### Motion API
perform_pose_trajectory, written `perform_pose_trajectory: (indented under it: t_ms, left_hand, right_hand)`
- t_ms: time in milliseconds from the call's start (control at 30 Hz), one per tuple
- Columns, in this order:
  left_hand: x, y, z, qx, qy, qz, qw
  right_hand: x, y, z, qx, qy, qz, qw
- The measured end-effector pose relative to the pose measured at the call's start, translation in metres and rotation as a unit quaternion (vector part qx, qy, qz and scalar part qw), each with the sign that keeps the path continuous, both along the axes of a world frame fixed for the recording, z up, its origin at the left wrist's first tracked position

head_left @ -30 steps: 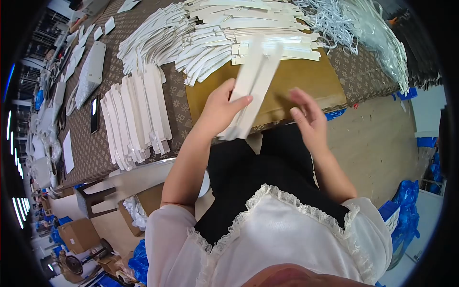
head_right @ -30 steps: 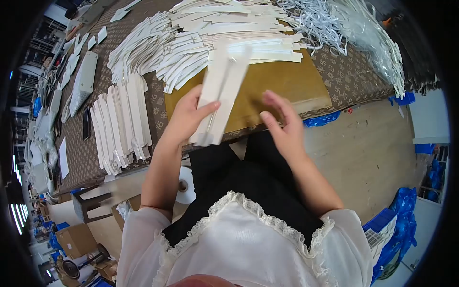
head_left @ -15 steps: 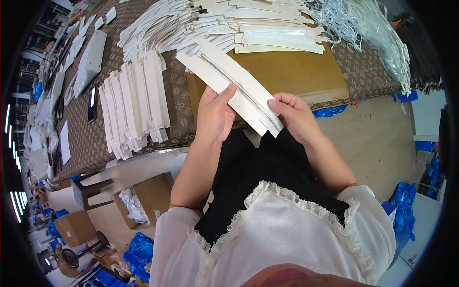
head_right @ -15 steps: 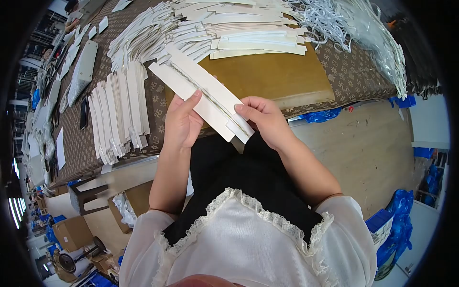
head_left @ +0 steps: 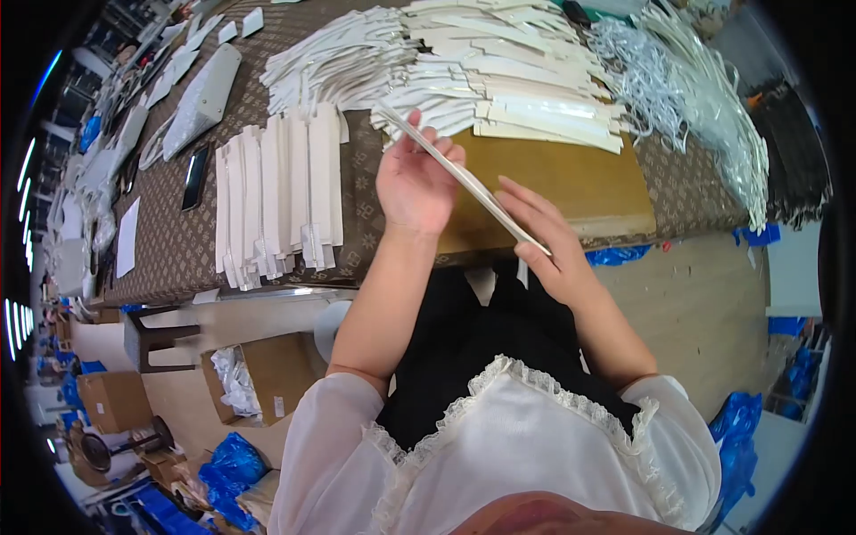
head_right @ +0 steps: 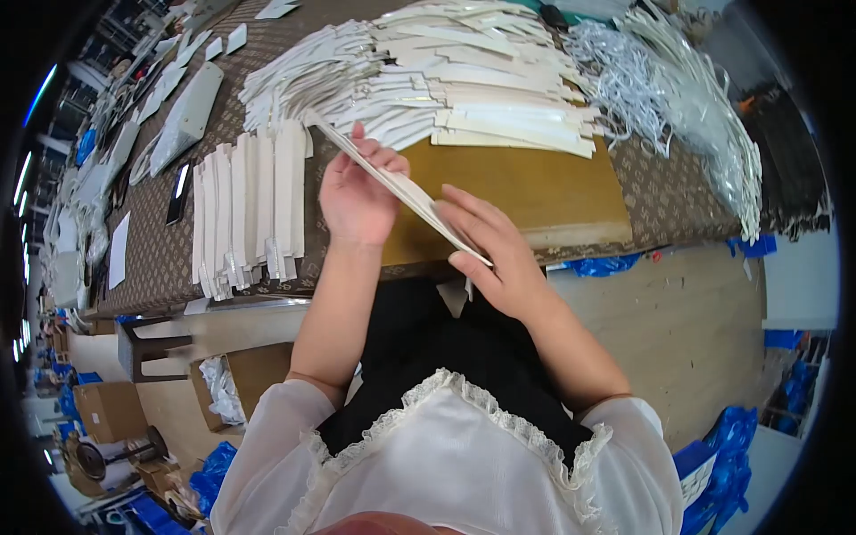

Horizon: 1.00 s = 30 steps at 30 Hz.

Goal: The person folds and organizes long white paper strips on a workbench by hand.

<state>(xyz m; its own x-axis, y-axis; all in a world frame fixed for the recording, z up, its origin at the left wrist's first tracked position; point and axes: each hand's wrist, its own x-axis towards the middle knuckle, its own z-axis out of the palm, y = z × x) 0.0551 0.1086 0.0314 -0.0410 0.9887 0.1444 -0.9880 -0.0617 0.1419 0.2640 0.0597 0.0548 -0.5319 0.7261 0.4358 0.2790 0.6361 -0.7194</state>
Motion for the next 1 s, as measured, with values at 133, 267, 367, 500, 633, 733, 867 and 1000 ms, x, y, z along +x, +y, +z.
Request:
perform_pose_trajectory:
  t_ms: [133, 267, 367, 500, 633, 733, 867, 1000]
  left_hand:
    - [0.018, 0.011, 0.005, 0.057, -0.103, -0.091, 0.989]
    - [0.023, 0.016, 0.007, 0.083, -0.123, -0.133, 0.98]
    - [0.026, 0.01, 0.018, 0.097, -0.076, -0.137, 0.983]
    - [0.028, -0.005, 0.032, -0.119, 0.205, -0.069, 0.969]
    - [0.016, -0.017, 0.022, -0.049, 0.34, 0.038, 0.939]
    - [0.02, -0.03, 0.017, 0.002, 0.533, 0.068, 0.844]
    - [0.031, -0.045, 0.016, 0.018, 0.512, 0.016, 0.859]
    - [0.03, -0.045, 0.01, 0.035, 0.534, 0.0, 0.845]
  right_hand:
    - [-0.014, 0.002, -0.012, -0.264, 0.205, 0.119, 0.935]
    - [-0.027, 0.001, -0.033, -0.382, 0.345, 0.131, 0.848]
    - [-0.021, 0.005, -0.036, -0.426, 0.267, 0.062, 0.862]
    - [-0.013, 0.004, -0.044, -0.399, 0.251, -0.024, 0.882]
    - [-0.001, 0.001, -0.051, -0.376, 0.245, -0.017, 0.894]
    - [0.0, -0.003, -0.036, -0.354, 0.256, -0.025, 0.899]
    - [0.009, 0.013, -0.004, -0.308, 0.272, -0.055, 0.91]
    - [0.016, 0.027, 0.002, -0.326, 0.218, -0.024, 0.92]
